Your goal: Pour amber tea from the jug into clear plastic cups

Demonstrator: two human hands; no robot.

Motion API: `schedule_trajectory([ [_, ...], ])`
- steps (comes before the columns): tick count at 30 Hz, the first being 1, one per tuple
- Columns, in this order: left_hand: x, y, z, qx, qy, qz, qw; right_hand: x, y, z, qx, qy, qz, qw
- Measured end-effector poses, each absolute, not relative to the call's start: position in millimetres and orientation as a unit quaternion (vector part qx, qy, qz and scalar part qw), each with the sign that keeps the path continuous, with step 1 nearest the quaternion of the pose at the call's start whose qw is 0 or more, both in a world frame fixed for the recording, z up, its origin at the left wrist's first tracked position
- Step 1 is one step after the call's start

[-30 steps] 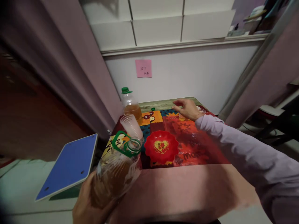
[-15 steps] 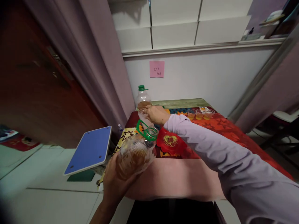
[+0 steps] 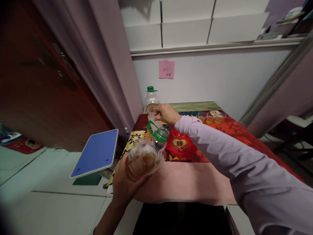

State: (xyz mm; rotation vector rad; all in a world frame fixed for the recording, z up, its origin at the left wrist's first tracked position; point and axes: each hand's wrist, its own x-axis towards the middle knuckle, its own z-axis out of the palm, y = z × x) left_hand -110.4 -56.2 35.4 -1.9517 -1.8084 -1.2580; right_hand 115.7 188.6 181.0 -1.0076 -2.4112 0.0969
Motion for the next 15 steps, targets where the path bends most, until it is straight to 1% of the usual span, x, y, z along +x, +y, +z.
schedule_trajectory([
  [5, -107.1, -54.8, 39.7, -0.664, -0.613, -0.418, 0.091, 142.9, 166.7, 204.4, -0.37, -0.822, 0.022, 0.433],
  [7, -107.0, -53.9, 41.5, -0.66, -0.621, -0.414, 0.081, 163.0, 150.8, 204.2, -0.388, -0.79, 0.007, 0.475],
  [8, -106.9, -53.3, 42.1, -0.657, -0.624, -0.415, 0.078, 173.9, 142.7, 197.8, -0.4, -0.781, 0.001, 0.48],
  [9, -106.8, -52.7, 42.5, -0.656, -0.625, -0.416, 0.077, 184.7, 134.8, 186.6, -0.412, -0.778, -0.002, 0.474],
  [11, -106.6, -51.4, 42.8, -0.653, -0.624, -0.422, 0.079, 204.2, 120.7, 151.8, -0.435, -0.792, 0.003, 0.429],
  [15, -106.5, -49.4, 43.2, -0.65, -0.624, -0.427, 0.08, 227.1, 102.3, 68.3, -0.52, -0.806, 0.04, 0.281],
])
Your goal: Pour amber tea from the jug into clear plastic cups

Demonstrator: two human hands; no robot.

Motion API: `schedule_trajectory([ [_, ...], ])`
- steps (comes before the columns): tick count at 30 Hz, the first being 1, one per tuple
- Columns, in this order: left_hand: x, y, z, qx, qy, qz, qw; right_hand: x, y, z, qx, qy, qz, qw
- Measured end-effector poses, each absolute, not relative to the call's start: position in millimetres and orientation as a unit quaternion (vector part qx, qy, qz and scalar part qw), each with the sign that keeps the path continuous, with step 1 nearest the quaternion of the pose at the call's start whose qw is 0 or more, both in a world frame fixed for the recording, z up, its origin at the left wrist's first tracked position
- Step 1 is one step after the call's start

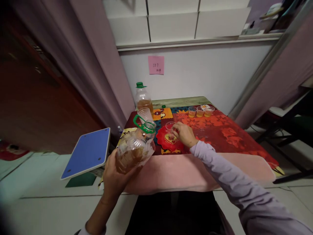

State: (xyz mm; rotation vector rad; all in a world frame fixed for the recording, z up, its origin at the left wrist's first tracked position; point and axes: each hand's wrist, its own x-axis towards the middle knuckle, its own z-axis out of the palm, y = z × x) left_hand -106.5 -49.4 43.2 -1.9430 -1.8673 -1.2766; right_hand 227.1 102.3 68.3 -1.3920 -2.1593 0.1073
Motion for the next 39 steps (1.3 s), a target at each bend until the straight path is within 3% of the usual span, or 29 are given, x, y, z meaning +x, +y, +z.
schedule_trajectory([
  [5, -104.2, -47.6, 47.1, -0.654, -0.624, -0.42, 0.08, 229.2, 96.4, 26.2, -0.571, -0.792, 0.053, 0.21],
  [14, -101.2, -44.6, 51.5, -0.646, -0.637, -0.416, 0.054, 230.1, 89.5, 27.4, -0.542, -0.796, 0.071, 0.259],
  [17, -101.7, -44.3, 52.3, -0.645, -0.638, -0.418, 0.044, 229.8, 78.7, 34.7, -0.53, -0.778, 0.084, 0.327],
  [20, -102.4, -43.6, 53.4, -0.649, -0.634, -0.418, 0.041, 216.3, 62.4, 45.1, -0.516, -0.707, 0.134, 0.465],
  [22, -103.0, -42.4, 54.0, -0.651, -0.636, -0.412, 0.039, 198.0, 49.6, 48.1, -0.5, -0.634, 0.214, 0.549],
  [24, -103.2, -40.6, 54.4, -0.653, -0.639, -0.404, 0.04, 174.8, 37.2, 45.0, -0.461, -0.59, 0.324, 0.578],
  [30, -97.6, -35.6, 58.8, -0.663, -0.637, -0.39, 0.042, 113.4, 15.9, 14.3, -0.309, -0.591, 0.576, 0.472],
  [39, -91.4, -29.5, 62.5, -0.705, -0.619, -0.336, 0.087, 93.6, 21.8, -4.2, -0.196, -0.514, 0.72, 0.422],
])
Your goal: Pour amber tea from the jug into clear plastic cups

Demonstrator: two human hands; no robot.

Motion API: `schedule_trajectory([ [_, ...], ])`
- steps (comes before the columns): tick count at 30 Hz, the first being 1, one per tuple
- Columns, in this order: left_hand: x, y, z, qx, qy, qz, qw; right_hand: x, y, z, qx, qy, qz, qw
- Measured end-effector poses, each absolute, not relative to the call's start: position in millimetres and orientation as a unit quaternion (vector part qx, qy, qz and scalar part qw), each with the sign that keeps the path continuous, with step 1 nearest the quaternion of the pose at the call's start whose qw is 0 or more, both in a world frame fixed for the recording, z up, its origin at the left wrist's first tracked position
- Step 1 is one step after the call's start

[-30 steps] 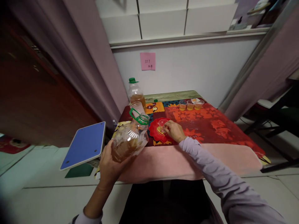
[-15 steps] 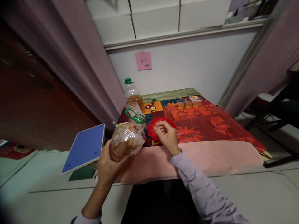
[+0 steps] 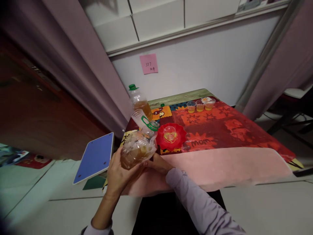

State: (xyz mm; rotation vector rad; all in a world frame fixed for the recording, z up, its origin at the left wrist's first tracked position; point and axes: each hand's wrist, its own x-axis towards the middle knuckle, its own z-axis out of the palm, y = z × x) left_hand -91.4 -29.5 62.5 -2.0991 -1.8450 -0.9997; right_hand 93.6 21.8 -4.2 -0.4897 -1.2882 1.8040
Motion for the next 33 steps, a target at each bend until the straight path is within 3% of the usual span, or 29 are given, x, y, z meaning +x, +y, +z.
schedule_trajectory([
  [13, -81.6, -19.4, 69.2, -0.72, -0.635, -0.276, 0.034, 91.0, 17.2, -23.4, -0.154, -0.412, 0.764, 0.471],
  [33, -37.2, -17.4, 127.1, -0.682, -0.727, -0.082, 0.017, 93.2, 14.3, -33.1, -0.097, -0.298, 0.87, 0.381],
])
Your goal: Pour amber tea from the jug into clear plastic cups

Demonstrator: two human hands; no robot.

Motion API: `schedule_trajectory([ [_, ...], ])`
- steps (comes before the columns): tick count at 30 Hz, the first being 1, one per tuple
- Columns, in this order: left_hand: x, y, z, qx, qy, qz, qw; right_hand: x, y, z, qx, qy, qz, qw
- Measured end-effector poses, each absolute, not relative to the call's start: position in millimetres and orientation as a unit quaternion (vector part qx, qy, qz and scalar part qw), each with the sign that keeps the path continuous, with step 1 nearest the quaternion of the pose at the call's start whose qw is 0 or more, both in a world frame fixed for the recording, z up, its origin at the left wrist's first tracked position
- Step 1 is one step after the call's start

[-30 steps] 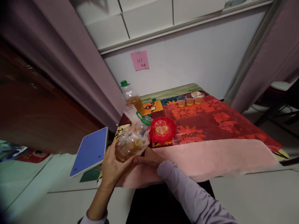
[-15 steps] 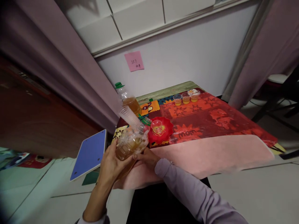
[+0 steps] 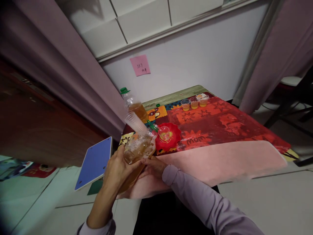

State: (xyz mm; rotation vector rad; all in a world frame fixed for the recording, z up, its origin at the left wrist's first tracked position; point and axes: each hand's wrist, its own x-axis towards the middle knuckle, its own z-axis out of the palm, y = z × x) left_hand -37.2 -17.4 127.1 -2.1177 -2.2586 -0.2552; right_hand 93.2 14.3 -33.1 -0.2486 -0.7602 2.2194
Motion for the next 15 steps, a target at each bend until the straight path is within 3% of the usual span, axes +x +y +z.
schedule_trajectory([
  [15, -15.9, -11.4, 148.4, -0.67, -0.742, -0.002, 0.013, 91.8, 17.6, -40.7, -0.059, -0.281, 0.884, 0.369],
])
